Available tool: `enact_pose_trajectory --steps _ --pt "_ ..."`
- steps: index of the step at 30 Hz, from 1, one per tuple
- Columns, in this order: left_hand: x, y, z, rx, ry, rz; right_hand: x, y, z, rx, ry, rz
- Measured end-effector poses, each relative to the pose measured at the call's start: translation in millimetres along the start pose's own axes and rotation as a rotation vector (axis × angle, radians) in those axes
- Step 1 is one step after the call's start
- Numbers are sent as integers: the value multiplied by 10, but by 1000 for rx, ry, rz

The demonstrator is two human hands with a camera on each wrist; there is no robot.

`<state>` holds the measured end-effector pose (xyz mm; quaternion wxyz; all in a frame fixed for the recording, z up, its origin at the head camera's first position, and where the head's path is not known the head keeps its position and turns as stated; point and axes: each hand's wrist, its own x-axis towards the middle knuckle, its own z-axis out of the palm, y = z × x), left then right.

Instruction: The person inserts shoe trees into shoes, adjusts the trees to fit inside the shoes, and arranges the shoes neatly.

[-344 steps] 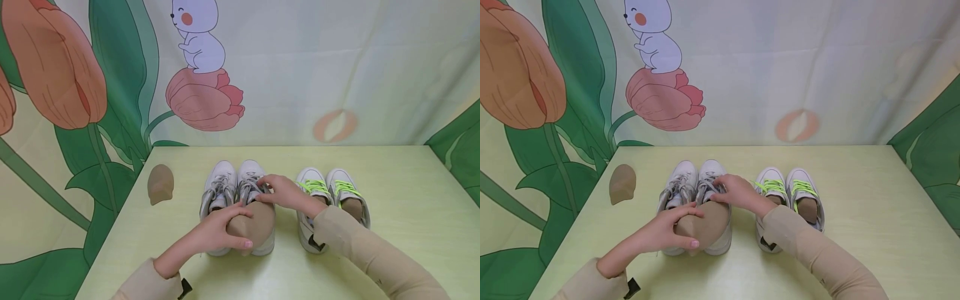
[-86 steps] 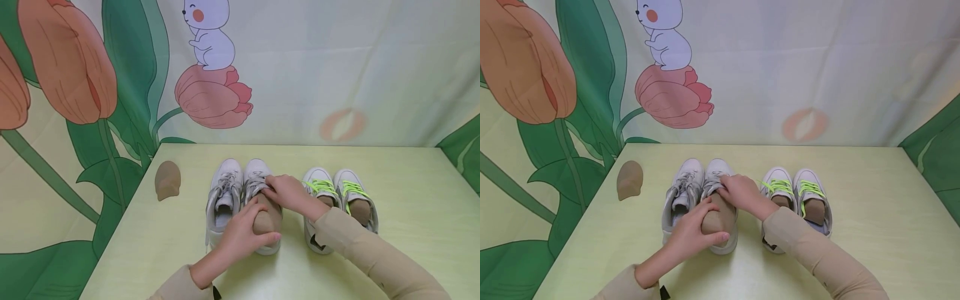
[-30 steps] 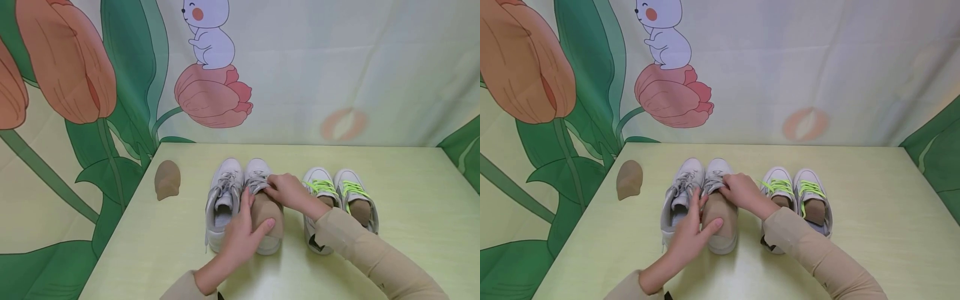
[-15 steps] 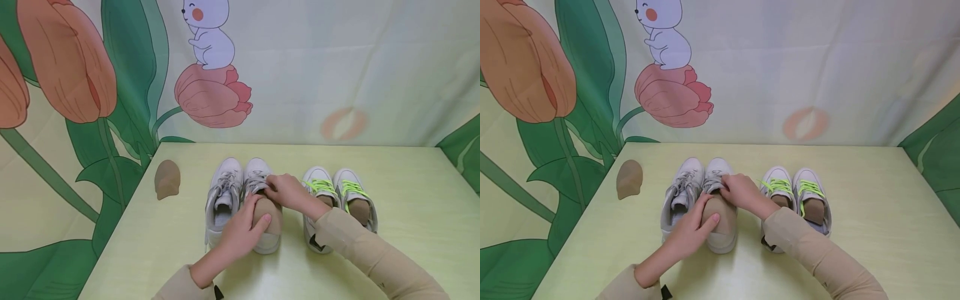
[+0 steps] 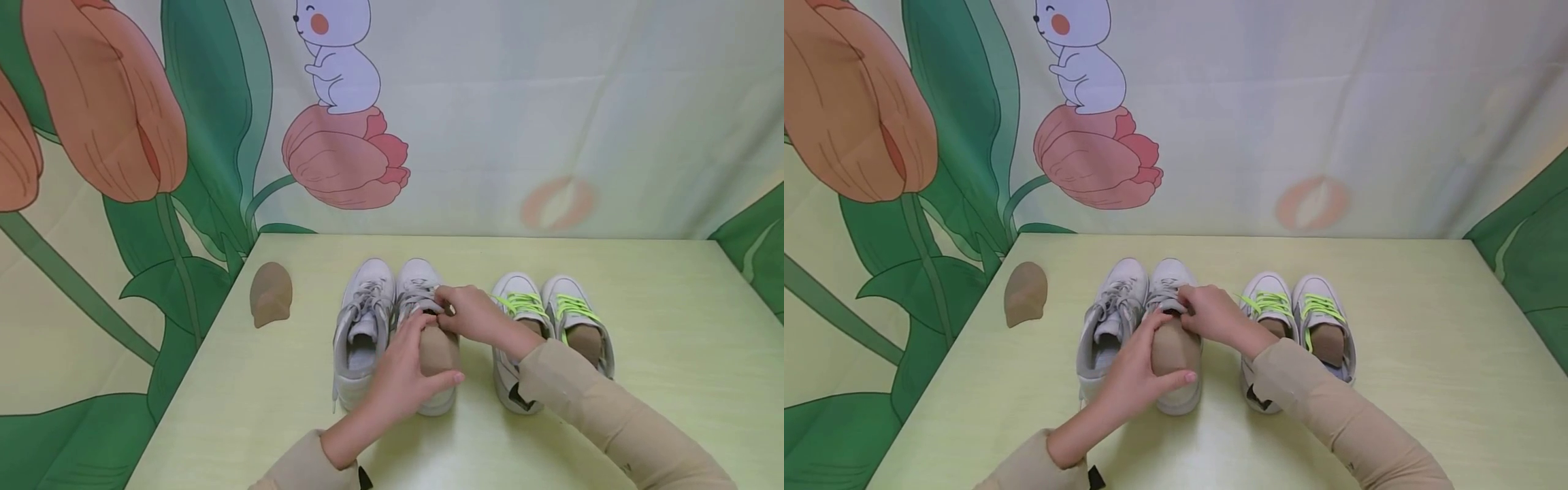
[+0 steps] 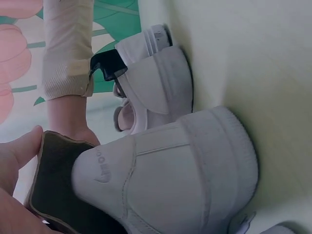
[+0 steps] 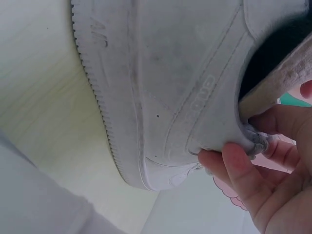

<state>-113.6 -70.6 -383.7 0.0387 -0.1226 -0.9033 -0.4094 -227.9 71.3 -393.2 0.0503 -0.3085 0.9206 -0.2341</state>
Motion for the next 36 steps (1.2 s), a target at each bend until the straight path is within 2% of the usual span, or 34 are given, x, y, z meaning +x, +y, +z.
enact_pose_trajectory --steps 5,13,24,36 --pt "-11 -38 28 -32 32 10 -6 4 -7 14 6 2" --pt "-2 -61 55 -1 65 62 -21 -8 -16 11 18 -10" --pt "49 -67 67 38 77 70 -32 -15 -11 -7 20 -41" --pt "105 -113 97 34 80 93 -43 1 -8 5 23 -50"
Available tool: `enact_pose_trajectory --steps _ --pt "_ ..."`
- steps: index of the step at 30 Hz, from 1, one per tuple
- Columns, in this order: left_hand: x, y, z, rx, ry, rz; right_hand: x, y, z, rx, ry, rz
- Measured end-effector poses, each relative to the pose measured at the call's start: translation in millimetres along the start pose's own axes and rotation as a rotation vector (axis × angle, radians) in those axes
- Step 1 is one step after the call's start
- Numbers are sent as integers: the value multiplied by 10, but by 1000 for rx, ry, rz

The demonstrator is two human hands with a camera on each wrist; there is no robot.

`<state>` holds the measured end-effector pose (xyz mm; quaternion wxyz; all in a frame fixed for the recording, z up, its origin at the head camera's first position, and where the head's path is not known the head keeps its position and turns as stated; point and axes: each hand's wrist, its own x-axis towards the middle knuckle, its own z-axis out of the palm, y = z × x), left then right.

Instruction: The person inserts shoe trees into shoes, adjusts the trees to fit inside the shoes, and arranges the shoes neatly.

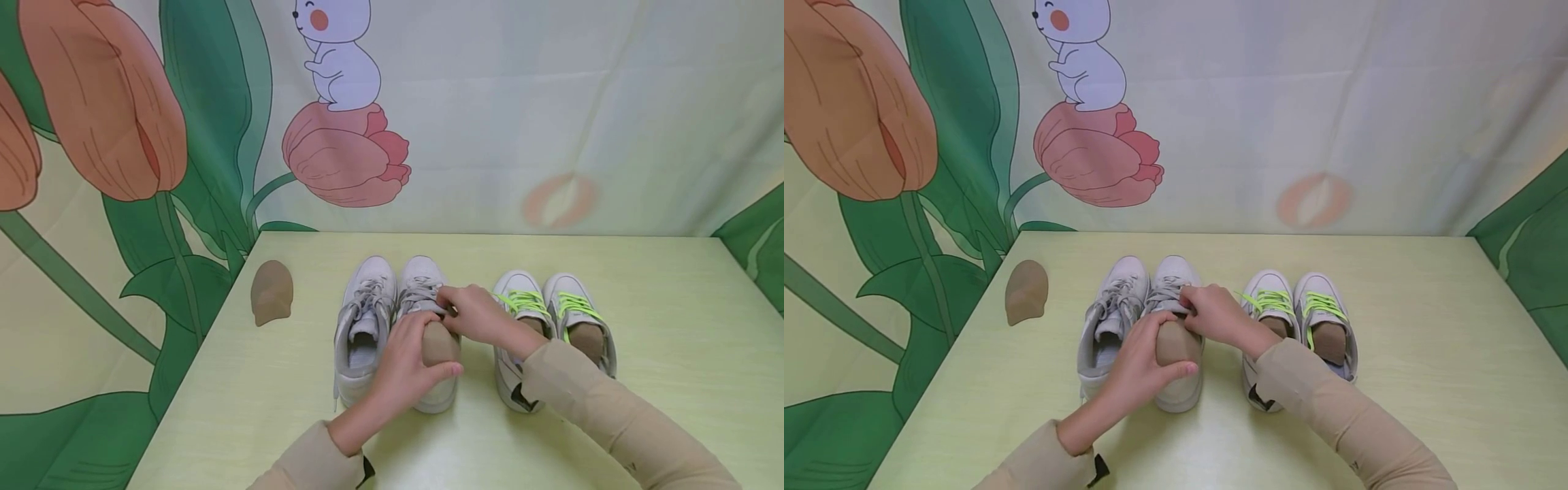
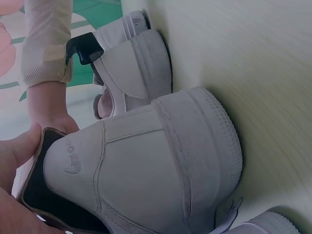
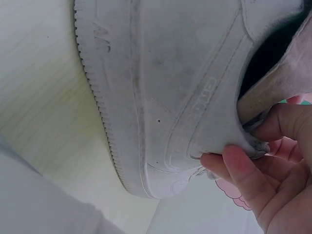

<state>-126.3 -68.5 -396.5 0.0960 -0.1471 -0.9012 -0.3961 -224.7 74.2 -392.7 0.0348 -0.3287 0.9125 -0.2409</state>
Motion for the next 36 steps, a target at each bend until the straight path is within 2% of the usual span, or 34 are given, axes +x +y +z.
enact_pose_trajectory --steps 8,17,21,25,30,36 --pt "-3 -43 -3 46 7 30 7 -15 0 5 -5 13" --pt "-77 44 -39 173 8 -72 28 -50 -1 -35 -7 35" --pt "-53 103 -12 193 16 -101 30 -53 -10 -68 2 18" --pt "-36 115 40 183 29 -126 18 -41 -1 -56 16 -1" --pt "-32 98 68 171 62 -106 9 -14 7 -28 38 -26" --pt "-26 60 91 172 92 -68 19 -6 8 -45 41 -71"
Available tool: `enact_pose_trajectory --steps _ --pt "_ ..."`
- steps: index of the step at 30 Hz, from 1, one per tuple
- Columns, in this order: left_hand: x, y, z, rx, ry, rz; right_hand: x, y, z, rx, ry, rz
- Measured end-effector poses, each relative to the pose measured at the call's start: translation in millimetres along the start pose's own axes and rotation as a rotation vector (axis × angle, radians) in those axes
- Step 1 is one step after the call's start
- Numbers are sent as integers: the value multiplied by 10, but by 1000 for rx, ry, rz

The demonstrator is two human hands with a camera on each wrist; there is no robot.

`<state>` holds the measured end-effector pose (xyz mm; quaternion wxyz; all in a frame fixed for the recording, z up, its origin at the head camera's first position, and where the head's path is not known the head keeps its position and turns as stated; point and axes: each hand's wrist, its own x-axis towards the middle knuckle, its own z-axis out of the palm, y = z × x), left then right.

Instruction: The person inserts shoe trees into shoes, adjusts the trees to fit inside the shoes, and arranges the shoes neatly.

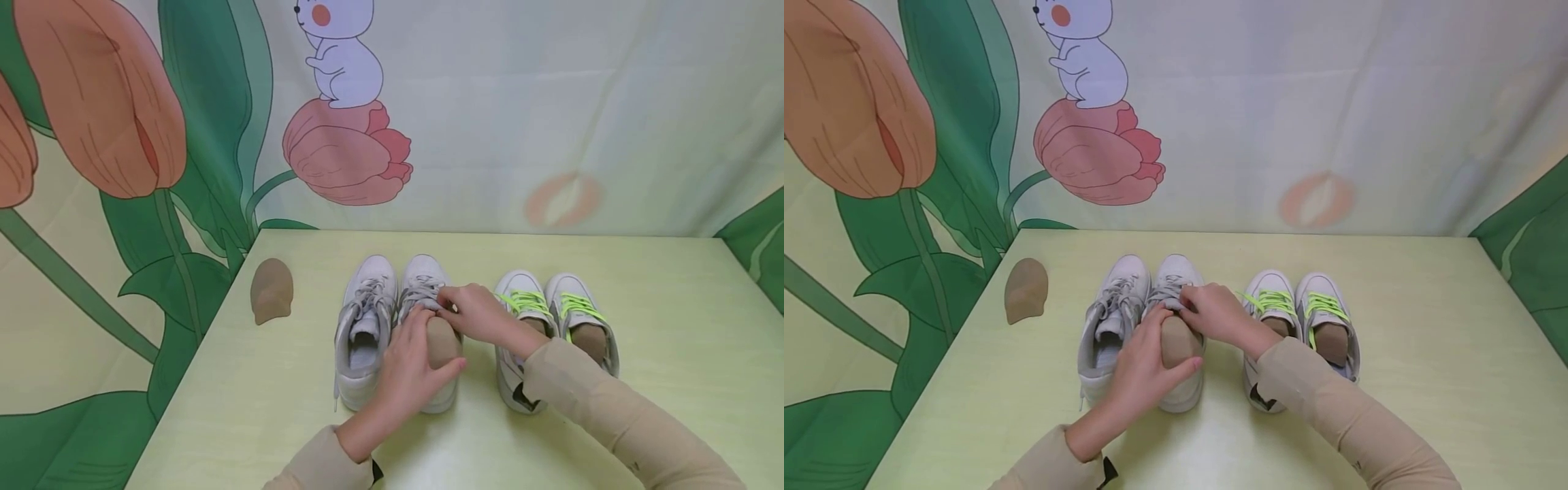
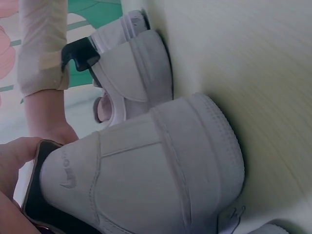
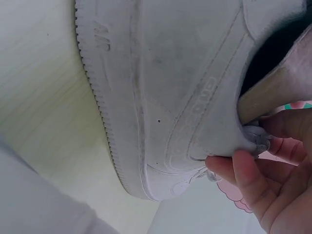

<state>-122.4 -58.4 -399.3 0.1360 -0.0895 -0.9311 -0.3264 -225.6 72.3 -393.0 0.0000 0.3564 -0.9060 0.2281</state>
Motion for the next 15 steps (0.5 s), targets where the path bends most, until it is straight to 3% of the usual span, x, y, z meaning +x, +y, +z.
enact_pose_trajectory --steps 9,15 --pt "34 -61 57 64 11 37 -5 -24 -18 -3 -21 -31" --pt "35 -59 10 167 -7 56 11 -14 -28 -9 -26 -21"
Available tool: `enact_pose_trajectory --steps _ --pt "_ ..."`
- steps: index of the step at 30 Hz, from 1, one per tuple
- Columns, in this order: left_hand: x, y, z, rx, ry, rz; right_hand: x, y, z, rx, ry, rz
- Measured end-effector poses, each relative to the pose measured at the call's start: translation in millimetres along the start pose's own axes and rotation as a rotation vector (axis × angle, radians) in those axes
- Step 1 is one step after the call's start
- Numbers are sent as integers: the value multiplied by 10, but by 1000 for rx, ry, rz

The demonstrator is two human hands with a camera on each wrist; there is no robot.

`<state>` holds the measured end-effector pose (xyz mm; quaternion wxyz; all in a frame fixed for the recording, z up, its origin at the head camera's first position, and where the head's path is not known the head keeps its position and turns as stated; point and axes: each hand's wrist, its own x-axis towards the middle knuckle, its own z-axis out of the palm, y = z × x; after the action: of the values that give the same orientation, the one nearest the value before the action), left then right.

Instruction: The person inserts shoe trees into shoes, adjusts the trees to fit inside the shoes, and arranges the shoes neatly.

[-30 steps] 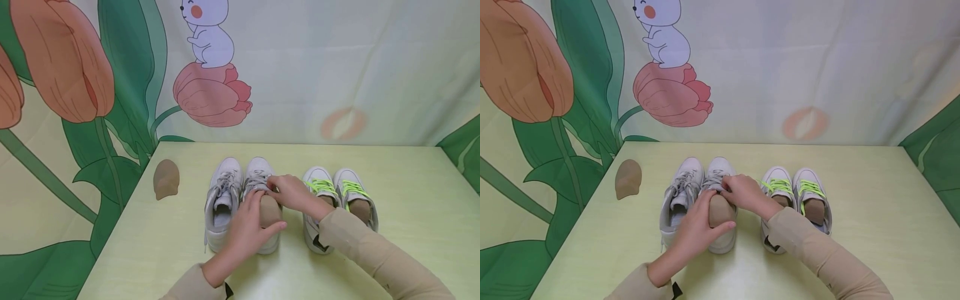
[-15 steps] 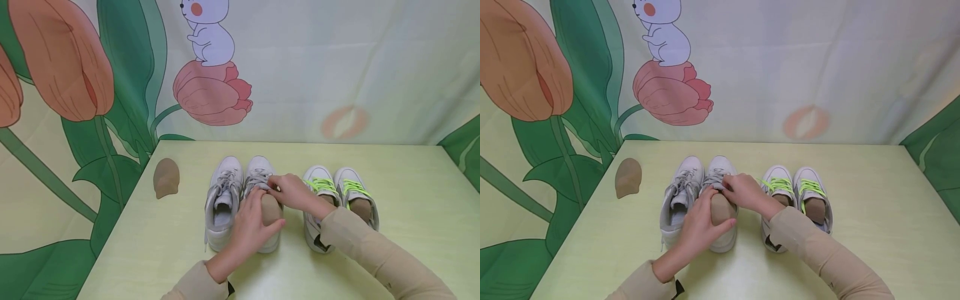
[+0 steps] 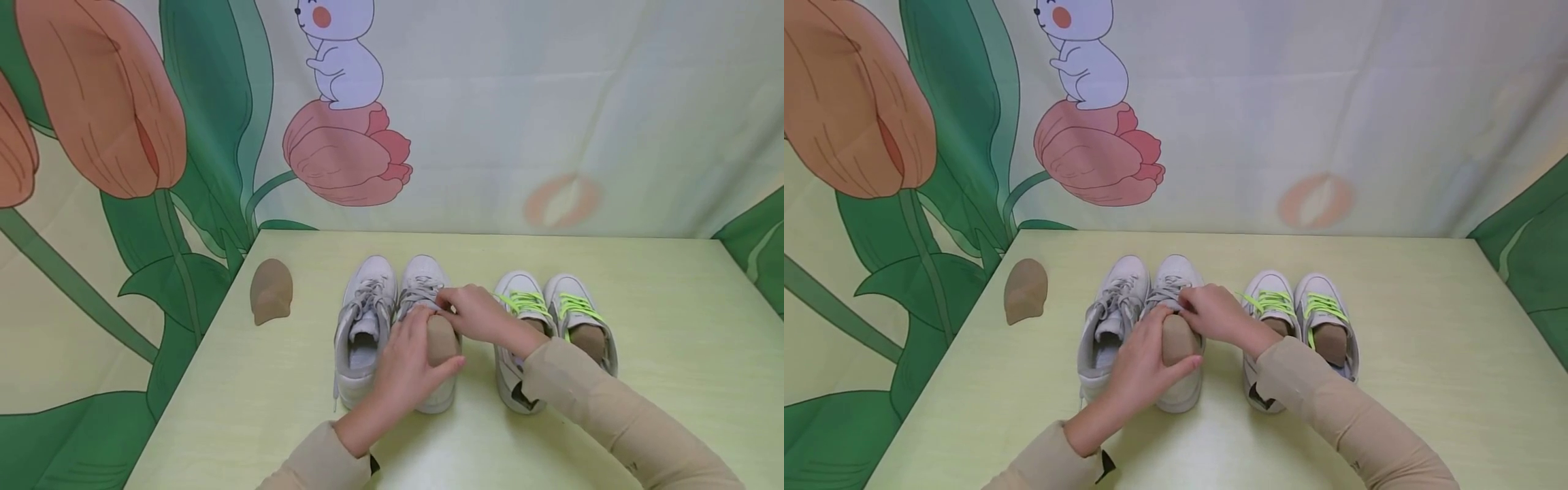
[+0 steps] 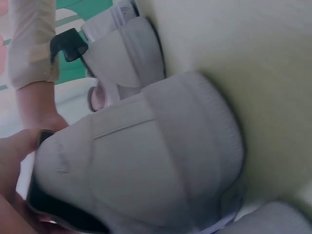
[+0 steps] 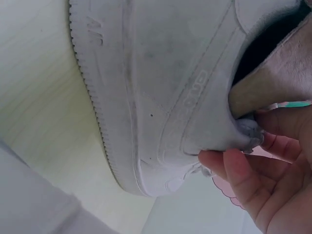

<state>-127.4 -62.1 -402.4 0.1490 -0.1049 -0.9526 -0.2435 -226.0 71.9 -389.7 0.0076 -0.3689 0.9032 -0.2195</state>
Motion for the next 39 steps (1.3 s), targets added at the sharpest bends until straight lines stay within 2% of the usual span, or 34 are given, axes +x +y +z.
enact_pose_trajectory --steps 7,12,18,23,28,39 --pt "-97 26 -45 237 80 28 1 2 -4 26 -29 34" --pt "-119 56 -12 296 122 28 -12 0 12 -23 -14 26" --pt "-110 80 15 284 158 26 -24 -9 32 -80 25 4" --pt "-105 75 43 283 149 21 -35 -17 19 -59 21 7" --pt "-83 46 79 270 114 -3 -42 -17 3 -27 11 -1" --pt "-23 39 64 120 12 -87 -42 21 7 -11 24 -7"
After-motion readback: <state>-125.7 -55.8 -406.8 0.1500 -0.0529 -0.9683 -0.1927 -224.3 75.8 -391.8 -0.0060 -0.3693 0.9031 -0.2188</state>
